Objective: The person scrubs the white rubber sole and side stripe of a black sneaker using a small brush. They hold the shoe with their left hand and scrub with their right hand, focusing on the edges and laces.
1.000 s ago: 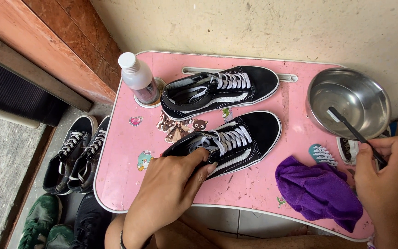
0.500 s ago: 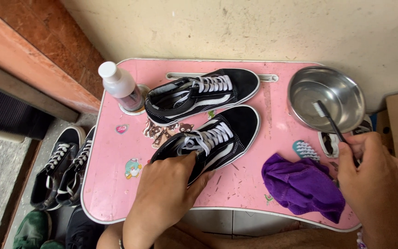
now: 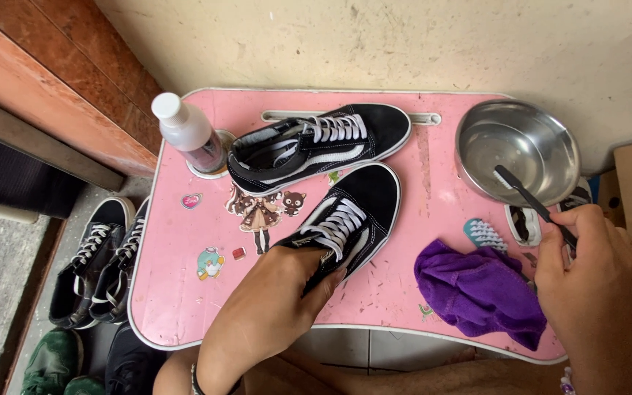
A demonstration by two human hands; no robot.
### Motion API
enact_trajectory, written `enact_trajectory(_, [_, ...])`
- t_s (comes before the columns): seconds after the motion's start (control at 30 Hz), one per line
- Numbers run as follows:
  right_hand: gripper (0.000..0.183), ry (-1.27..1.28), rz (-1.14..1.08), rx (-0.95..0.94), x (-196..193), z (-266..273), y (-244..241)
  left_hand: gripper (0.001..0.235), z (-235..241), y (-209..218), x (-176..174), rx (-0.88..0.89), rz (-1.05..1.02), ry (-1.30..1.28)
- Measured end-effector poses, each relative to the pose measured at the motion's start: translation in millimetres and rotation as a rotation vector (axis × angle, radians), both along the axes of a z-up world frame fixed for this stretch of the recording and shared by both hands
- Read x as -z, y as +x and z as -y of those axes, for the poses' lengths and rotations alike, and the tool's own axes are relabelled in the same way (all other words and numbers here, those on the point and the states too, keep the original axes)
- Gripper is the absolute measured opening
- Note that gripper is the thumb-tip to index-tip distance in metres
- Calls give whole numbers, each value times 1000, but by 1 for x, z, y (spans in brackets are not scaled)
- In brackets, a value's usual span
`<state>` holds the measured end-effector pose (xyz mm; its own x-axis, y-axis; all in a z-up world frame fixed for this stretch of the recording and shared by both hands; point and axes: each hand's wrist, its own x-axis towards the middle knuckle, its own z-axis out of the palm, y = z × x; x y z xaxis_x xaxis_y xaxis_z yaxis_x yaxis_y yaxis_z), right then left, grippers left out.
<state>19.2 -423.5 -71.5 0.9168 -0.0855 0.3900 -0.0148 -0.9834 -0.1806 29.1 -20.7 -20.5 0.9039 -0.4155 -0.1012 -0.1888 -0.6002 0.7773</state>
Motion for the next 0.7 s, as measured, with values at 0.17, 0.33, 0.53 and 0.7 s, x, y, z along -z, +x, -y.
enact_trajectory(0.17, [10,-91,-2,-21,0,-7,25,35,0,3,5,-58,-116,29])
enact_trajectory(0.33, [6,-138,-112,40,-10,-23,22,41,6,5,-1,-110,-171,68])
enact_trajectory(0.53, [4,-66,-100,36,-13,-24,17,39,7,6,-1,-116,-159,54])
enact_trajectory(0.7, [2,-112,-96,46,-12,-20,24,43,-1,7,3,-16,-168,38])
